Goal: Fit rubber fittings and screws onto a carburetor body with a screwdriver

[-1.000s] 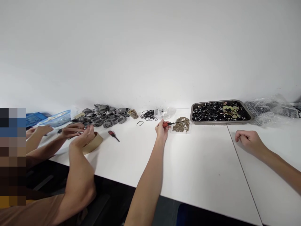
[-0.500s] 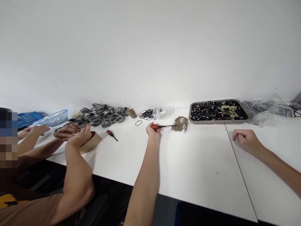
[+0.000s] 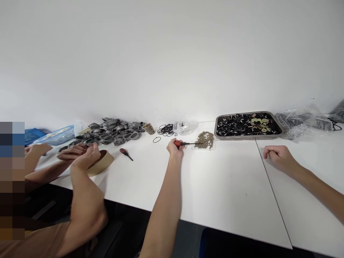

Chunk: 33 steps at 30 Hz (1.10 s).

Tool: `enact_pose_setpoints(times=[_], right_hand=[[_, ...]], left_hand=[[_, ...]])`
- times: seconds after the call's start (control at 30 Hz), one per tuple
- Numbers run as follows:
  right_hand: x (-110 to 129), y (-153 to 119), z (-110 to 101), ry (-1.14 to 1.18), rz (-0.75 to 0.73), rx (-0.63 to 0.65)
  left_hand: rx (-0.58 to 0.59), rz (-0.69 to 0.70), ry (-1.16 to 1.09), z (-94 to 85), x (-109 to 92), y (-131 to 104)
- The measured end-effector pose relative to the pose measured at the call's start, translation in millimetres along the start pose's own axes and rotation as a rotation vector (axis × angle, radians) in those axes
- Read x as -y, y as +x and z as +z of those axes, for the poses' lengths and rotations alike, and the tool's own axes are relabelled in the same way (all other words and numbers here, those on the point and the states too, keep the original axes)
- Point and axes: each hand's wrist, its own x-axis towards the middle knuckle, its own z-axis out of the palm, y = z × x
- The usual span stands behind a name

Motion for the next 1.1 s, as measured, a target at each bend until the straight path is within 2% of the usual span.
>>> enact_pose_setpoints(times=[0.4,0.7,1.0,1.1], right_hand=[[-4.8,0.8,0.3,0.001,-0.016,0.008],[-3.9,-0.5,0.9,0.0,0.012,-0.007],[-4.8,0.2,0.5,0.007,0.015,-0.007],[-4.5,0.3,0.4,0.005,0.017,0.002]], left_hand=[[0.1,0.07,0.033,2.0,8.6,-1.9],[0.142,0.061,-0.02,11.8,12.8,-11.8],[0.002,0.092,-0.097,7.8,3.2,-3.3],[-0.008,0.09,-0.076,6.0,5.3,-2.3]])
